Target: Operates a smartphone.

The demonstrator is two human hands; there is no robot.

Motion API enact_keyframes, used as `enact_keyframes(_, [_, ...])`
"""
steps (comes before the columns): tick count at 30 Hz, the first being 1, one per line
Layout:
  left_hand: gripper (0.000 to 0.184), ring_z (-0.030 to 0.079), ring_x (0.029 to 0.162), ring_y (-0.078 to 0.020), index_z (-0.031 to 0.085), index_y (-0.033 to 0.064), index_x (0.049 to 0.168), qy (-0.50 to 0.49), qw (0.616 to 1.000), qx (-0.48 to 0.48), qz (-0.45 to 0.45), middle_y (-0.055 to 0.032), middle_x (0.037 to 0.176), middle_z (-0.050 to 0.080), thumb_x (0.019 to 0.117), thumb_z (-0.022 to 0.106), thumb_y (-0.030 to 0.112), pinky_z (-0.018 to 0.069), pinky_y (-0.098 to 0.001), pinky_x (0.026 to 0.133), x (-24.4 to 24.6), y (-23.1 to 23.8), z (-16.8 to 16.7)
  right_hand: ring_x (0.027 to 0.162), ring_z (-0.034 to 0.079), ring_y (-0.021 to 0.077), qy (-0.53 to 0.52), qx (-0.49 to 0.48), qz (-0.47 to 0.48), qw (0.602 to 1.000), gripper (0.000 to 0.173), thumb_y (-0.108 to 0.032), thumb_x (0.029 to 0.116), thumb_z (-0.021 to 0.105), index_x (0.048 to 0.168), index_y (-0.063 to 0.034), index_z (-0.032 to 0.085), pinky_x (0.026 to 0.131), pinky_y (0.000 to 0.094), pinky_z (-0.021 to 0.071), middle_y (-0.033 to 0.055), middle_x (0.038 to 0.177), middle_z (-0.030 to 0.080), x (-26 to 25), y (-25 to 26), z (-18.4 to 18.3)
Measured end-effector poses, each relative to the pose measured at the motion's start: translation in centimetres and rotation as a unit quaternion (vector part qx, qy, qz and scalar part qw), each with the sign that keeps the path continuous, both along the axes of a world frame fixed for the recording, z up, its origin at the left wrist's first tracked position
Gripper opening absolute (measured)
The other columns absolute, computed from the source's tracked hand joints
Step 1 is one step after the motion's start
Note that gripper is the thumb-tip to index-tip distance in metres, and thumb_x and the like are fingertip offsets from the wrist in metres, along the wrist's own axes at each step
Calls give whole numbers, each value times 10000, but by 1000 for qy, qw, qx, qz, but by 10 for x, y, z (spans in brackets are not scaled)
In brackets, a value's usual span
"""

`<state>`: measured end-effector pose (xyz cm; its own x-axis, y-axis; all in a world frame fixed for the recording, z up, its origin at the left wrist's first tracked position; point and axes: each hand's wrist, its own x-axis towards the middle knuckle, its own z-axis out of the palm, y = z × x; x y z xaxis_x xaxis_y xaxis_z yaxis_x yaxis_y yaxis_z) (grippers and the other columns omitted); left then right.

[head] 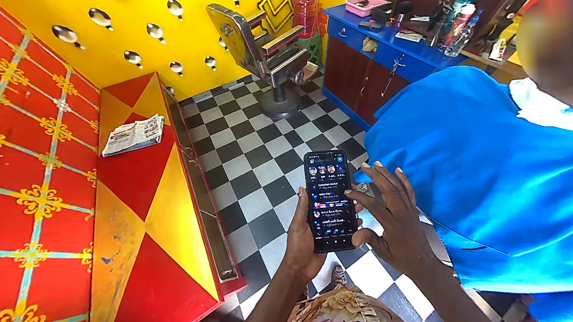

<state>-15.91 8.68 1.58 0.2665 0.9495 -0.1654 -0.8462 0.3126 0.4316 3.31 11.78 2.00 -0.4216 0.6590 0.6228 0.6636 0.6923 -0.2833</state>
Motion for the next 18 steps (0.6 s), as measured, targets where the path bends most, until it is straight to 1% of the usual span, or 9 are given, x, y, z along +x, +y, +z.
enact_keyframes(3, [654,689,1122,-372,569,141,1402,-7,1000,2,-3,-240,1251,664,1039,338,633,567,-513,968,-1,-1,-1,1554,224,279,-1,5,-3,1000,708,-777,965,283,1347,-299,640,1246,632,129,33,1615,396,0,-1,1])
enact_keyframes(7, [643,688,1127,-373,570,135,1400,-11,1000,6,-2,-241,1257,661,1037,366,625,567,-513,967,0,-1,-2,1555,219,281,-5,8,-1,1000,724,-778,965,271,1348,-288,641,1250,626,117,42,1613,398,1,-2,5])
enact_keyframes(10, [666,678,1138,-377,559,129,1412,-14,1000,15,-11,-248,1273,647,1033,359,637,555,-521,981,-1,-1,-4,1555,218,282,-4,9,0,1000,721,-776,966,278,1350,-284,637,1251,627,113,45,1612,398,1,-2,5])
enact_keyframes(14, [653,694,1111,-359,575,136,1391,-6,1000,7,-1,-234,1247,666,1036,348,635,571,-505,960,0,-2,-1,1557,216,280,-10,6,-3,1000,704,-776,964,296,1348,-297,642,1244,642,117,33,1620,388,1,-4,4])
enact_keyframes(18, [647,691,1118,-358,574,148,1401,-5,1000,10,-2,-234,1258,661,1039,342,631,570,-504,962,0,-3,-1,1555,220,286,-10,12,-2,1000,705,-775,964,301,1339,-292,651,1242,646,115,40,1617,393,2,-5,4])
